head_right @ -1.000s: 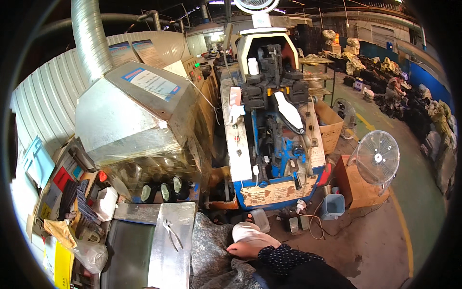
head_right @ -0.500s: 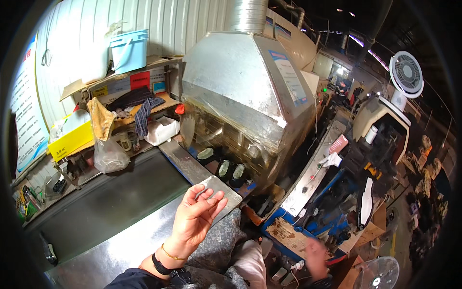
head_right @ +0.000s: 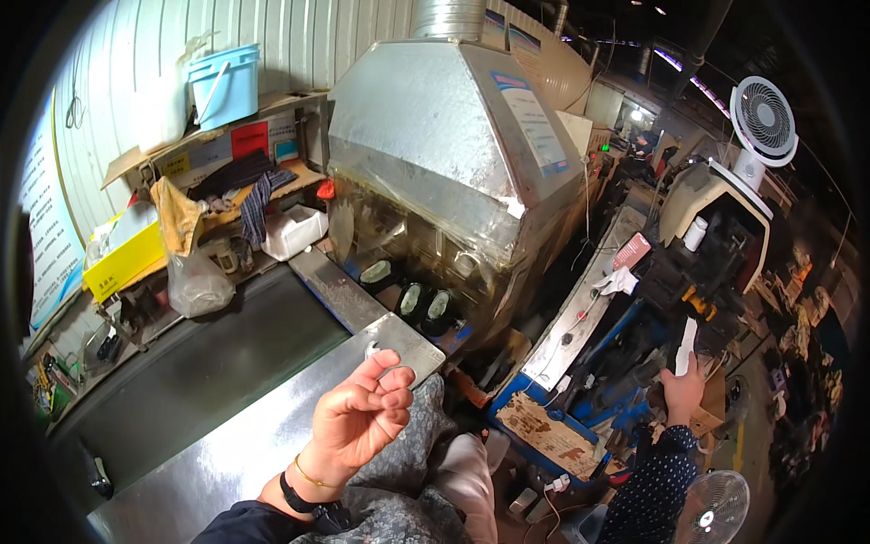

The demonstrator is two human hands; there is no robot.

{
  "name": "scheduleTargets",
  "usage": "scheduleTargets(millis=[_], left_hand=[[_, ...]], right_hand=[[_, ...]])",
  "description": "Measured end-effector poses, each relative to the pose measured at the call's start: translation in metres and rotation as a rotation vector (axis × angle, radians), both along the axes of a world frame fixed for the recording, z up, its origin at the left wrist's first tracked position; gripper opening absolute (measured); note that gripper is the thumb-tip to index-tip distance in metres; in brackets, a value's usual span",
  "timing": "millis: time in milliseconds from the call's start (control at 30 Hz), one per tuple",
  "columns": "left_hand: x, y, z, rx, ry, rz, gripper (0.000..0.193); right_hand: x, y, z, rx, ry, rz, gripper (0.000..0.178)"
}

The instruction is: Assembling and processing shoe components using industrial machinery and hand tools.

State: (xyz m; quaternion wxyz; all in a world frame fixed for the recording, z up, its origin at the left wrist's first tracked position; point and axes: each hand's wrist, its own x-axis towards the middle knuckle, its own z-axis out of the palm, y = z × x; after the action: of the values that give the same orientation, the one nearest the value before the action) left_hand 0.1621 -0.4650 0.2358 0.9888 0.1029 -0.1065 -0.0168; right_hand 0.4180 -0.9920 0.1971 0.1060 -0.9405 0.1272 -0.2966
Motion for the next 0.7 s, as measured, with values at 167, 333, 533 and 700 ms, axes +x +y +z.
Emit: scheduleTargets(millis=[167,333,533,700], left_hand=[[-0.001,0.000,0.000,-0.069,-0.201,-0.288,0.056],[0.013,-0.012,-0.043,0.503,0.046,0.064,0.031],[0.054,-0.037,-0.103,0.616,0.388,0.177,0.057],[0.024,0.037,-0.121,0.336,0.392,-0.186,0.060]], right_hand=[[-0.049,0.023,-0.001,-0.055,-0.257,0.161,0.074],[-0.125,0.104,-0.052,0.210,-0.299,0.502,0.081],[-0.245,0.287,-0.073,0.623,-0.175,1.028,0.080],[-0.246,0.327,-0.070,0.805,0.366,1.274,0.060]])
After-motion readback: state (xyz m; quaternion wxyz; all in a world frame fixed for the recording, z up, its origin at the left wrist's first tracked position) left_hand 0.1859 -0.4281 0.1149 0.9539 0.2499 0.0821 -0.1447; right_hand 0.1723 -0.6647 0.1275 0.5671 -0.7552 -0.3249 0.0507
